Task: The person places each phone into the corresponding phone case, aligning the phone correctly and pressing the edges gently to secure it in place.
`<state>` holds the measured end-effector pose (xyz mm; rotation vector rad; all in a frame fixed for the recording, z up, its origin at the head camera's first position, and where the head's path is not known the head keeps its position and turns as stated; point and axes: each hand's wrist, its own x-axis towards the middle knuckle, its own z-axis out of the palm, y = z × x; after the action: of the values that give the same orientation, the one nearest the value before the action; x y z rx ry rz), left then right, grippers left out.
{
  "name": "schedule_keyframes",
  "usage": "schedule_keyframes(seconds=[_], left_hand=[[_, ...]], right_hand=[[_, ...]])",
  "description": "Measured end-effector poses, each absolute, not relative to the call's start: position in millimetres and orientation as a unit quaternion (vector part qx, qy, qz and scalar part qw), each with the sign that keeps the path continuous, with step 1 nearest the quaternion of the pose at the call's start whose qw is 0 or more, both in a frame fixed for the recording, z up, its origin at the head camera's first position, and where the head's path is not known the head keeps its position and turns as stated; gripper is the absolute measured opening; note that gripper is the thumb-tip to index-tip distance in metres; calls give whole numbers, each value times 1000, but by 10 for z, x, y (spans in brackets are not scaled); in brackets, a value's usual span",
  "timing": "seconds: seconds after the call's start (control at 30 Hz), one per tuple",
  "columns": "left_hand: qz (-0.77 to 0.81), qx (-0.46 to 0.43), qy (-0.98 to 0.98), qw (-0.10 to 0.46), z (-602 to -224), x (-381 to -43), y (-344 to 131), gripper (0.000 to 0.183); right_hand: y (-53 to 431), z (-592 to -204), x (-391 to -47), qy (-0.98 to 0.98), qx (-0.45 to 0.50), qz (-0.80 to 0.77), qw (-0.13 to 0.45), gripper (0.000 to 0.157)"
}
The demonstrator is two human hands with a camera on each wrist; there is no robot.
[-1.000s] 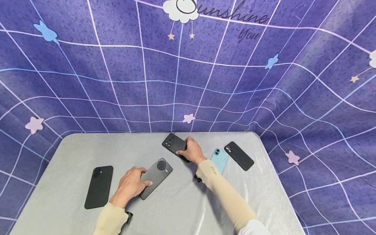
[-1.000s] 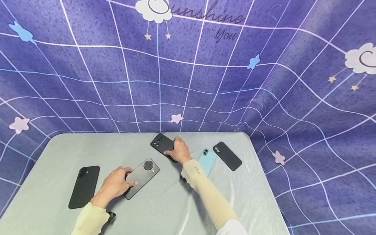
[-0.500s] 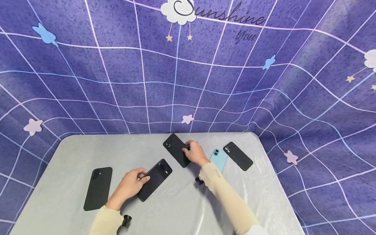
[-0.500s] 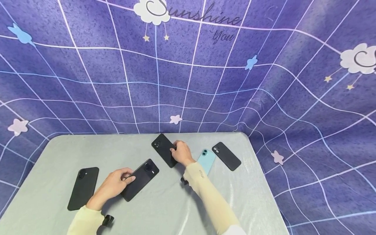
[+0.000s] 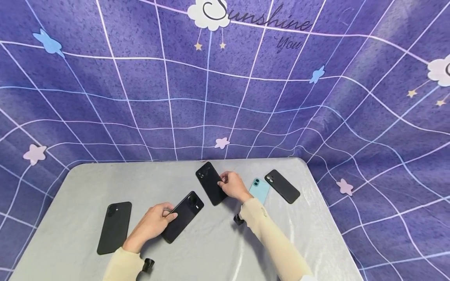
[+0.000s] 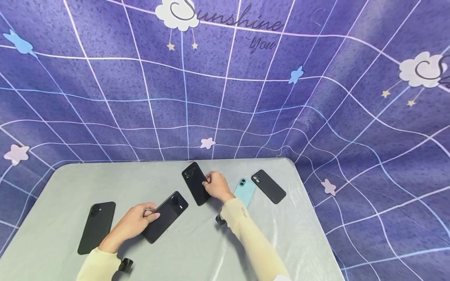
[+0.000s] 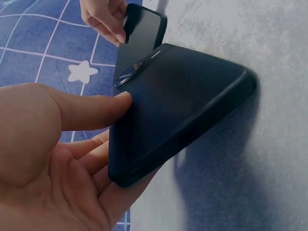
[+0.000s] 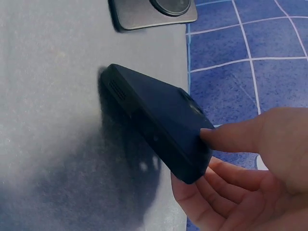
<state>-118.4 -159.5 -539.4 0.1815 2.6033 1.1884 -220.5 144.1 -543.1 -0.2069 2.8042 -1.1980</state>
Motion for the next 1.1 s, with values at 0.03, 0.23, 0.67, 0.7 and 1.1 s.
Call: schedule_keyframes(seconds=[0.03, 0.23, 0.67, 0.7, 1.1], left_hand=[[412, 64, 898, 138, -5395, -1179, -1600, 23], [417, 76, 895, 139, -5429, -1156, -1625, 30], [431, 79, 887, 148, -5442, -1095, -1634, 13], [433, 78, 886, 146, -5448, -1086, -1635, 16], [460, 23, 872, 164, -5494, -971, -1647, 37]], right_hand=[[1436, -5427, -2198, 914, -69, -397, 47, 18], [1435, -5420, -2160, 906, -77, -411, 65, 21], [1437, -5456, -2002, 892, -60, -443, 69, 18], [1435, -5459, -1983, 889, -58, -450, 69, 19], [1456, -5525, -1790, 863, -35, -497, 81, 21]])
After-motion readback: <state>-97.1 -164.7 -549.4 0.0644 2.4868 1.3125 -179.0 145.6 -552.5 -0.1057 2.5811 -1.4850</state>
